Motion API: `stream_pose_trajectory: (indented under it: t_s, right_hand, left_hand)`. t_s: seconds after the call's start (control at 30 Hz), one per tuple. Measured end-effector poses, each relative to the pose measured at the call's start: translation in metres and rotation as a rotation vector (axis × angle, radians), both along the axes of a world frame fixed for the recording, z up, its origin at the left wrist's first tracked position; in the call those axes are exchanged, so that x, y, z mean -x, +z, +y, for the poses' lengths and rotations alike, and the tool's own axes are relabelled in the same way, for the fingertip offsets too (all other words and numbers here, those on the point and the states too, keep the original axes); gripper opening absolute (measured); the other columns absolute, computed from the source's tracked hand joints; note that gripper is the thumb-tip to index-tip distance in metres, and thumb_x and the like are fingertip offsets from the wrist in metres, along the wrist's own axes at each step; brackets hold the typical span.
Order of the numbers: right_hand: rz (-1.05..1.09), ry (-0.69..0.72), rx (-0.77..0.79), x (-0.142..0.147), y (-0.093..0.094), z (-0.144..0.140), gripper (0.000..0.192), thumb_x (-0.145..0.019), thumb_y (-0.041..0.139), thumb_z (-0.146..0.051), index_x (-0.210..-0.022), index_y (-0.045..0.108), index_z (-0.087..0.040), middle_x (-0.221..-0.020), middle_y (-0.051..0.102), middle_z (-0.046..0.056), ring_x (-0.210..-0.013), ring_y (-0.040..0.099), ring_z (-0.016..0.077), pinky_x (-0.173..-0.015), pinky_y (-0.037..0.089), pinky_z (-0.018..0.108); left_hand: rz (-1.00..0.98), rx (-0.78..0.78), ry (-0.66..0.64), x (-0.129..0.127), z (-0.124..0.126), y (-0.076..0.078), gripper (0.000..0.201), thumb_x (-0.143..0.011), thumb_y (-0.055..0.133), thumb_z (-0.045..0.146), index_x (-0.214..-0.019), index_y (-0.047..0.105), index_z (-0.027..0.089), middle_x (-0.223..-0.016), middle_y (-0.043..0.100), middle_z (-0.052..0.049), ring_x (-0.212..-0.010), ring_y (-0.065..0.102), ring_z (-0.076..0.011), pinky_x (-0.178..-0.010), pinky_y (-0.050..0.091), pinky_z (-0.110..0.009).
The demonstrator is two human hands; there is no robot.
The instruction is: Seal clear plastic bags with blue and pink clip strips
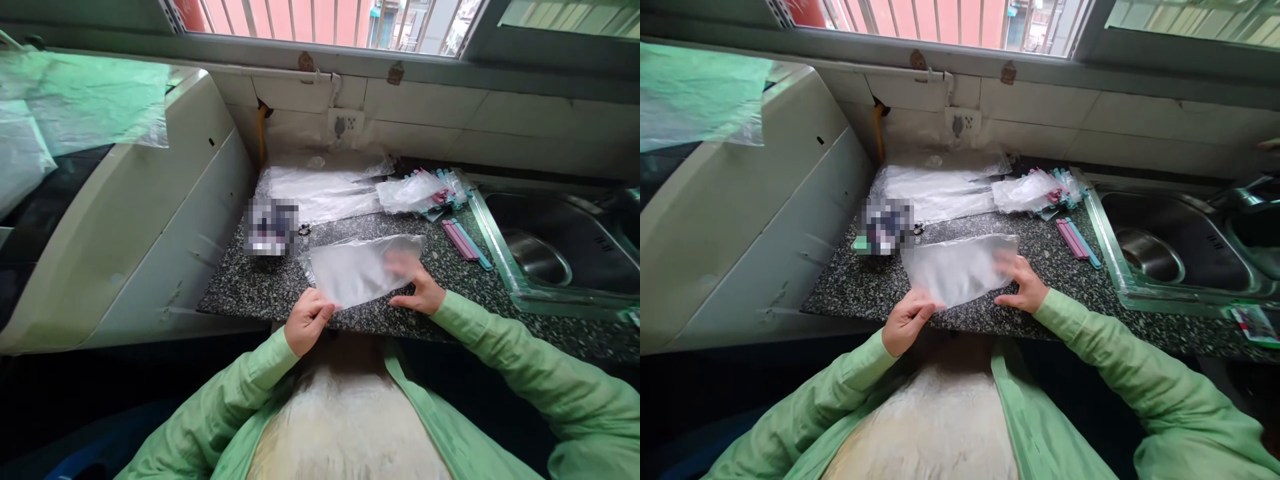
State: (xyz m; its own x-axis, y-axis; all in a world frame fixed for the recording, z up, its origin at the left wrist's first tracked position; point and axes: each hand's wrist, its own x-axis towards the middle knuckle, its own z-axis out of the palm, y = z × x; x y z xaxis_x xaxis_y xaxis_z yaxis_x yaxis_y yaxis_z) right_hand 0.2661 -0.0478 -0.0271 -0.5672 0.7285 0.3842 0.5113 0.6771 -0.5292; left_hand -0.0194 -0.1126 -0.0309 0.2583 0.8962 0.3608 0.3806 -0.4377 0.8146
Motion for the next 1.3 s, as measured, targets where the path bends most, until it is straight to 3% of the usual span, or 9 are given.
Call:
stream_pose_trajectory:
  t_s: [0.1, 0.3, 0.4, 0.53, 0.67, 0.77, 0.87, 1.13, 1.3]
  right_hand:
    - [0.062, 0.052, -0.028, 0.010, -0.001, 0.002, 0.018, -0.079, 0.054, -0.036, -0.085, 0.063, -0.022, -0.100, 0.059, 0.008, -0.101, 0.052, 0.0230, -0.089, 0.040, 0.044]
    - [-0.006, 0.070, 0.143, -0.003, 0.014, -0.006, 0.026, -0.082, 0.049, -0.035, -0.063, 0.059, -0.020, -0.073, 0.057, 0.005, -0.077, 0.051, 0.0165, -0.076, 0.042, 0.036]
    - [0.020, 0.085, 0.286, -0.008, 0.019, -0.013, 0.024, -0.077, 0.055, -0.043, -0.074, 0.062, -0.020, -0.084, 0.060, 0.006, -0.084, 0.052, 0.0181, -0.080, 0.042, 0.036]
    - [0.219, -0.103, 0.559, -0.001, 0.023, -0.002, 0.055, -0.067, 0.057, -0.059, -0.107, 0.054, -0.020, -0.100, 0.060, 0.009, -0.086, 0.056, 0.0194, -0.071, 0.046, 0.033]
    - [0.385, -0.270, 0.694, 0.019, 0.026, 0.026, 0.056, -0.057, 0.061, -0.063, -0.091, 0.058, -0.018, -0.078, 0.062, 0.004, -0.069, 0.056, 0.0149, -0.062, 0.046, 0.028]
    - [0.311, -0.323, 0.677, 0.033, 0.027, 0.043, 0.045, -0.054, 0.063, -0.059, -0.065, 0.057, -0.016, -0.059, 0.055, 0.000, -0.055, 0.047, 0.0102, -0.054, 0.041, 0.026]
    - [0.196, -0.347, 0.613, 0.039, 0.027, 0.051, 0.039, -0.055, 0.061, -0.054, -0.054, 0.052, -0.016, -0.049, 0.048, -0.003, -0.048, 0.039, 0.0077, -0.049, 0.035, 0.024]
    - [-0.212, -0.446, 0.520, 0.043, 0.018, 0.059, 0.024, -0.062, 0.055, -0.038, -0.050, 0.049, -0.018, -0.046, 0.045, -0.004, -0.047, 0.040, 0.0079, -0.046, 0.031, 0.022]
    - [-0.341, -0.506, 0.398, 0.042, 0.026, 0.056, 0.018, -0.064, 0.060, -0.036, -0.068, 0.057, -0.019, -0.054, 0.053, -0.002, -0.051, 0.048, 0.0104, -0.049, 0.036, 0.022]
  left_hand:
    - [0.025, 0.040, 0.034, 0.003, 0.000, 0.003, 0.031, -0.085, 0.042, 0.031, -0.078, 0.069, 0.019, -0.078, 0.064, -0.004, -0.078, 0.054, -0.0148, -0.069, 0.043, -0.027]
    - [0.177, 0.030, 0.184, 0.005, -0.008, 0.004, 0.035, -0.084, 0.042, 0.030, -0.062, 0.067, 0.020, -0.058, 0.056, -0.002, -0.065, 0.050, -0.0143, -0.063, 0.038, -0.028]
    - [0.221, 0.041, 0.187, 0.002, -0.009, 0.005, 0.036, -0.084, 0.040, 0.029, -0.060, 0.066, 0.020, -0.056, 0.054, -0.001, -0.064, 0.049, -0.0139, -0.064, 0.036, -0.029]
    - [0.281, 0.080, 0.153, -0.001, -0.007, 0.007, 0.037, -0.084, 0.040, 0.029, -0.058, 0.064, 0.020, -0.055, 0.055, -0.001, -0.063, 0.048, -0.0133, -0.065, 0.034, -0.029]
    - [0.320, 0.076, 0.142, -0.002, -0.006, 0.009, 0.037, -0.084, 0.040, 0.030, -0.057, 0.063, 0.019, -0.055, 0.053, -0.001, -0.062, 0.047, -0.0130, -0.064, 0.033, -0.029]
    - [0.324, 0.019, 0.181, -0.002, -0.008, 0.009, 0.035, -0.083, 0.044, 0.032, -0.056, 0.061, 0.018, -0.053, 0.050, -0.001, -0.062, 0.045, -0.0132, -0.063, 0.032, -0.029]
    - [0.328, -0.050, 0.250, -0.002, -0.010, 0.007, 0.033, -0.082, 0.045, 0.029, -0.055, 0.059, 0.017, -0.056, 0.050, -0.001, -0.064, 0.045, -0.0133, -0.064, 0.033, -0.029]
    - [0.447, -0.128, 0.311, -0.001, -0.013, 0.002, 0.028, -0.079, 0.049, 0.025, -0.052, 0.052, 0.017, -0.058, 0.052, -0.002, -0.066, 0.046, -0.0144, -0.067, 0.034, -0.032]
    - [0.451, -0.192, 0.382, 0.004, -0.016, 0.000, 0.018, -0.076, 0.054, 0.029, -0.062, 0.053, 0.017, -0.067, 0.053, -0.004, -0.073, 0.047, -0.0172, -0.069, 0.037, -0.033]
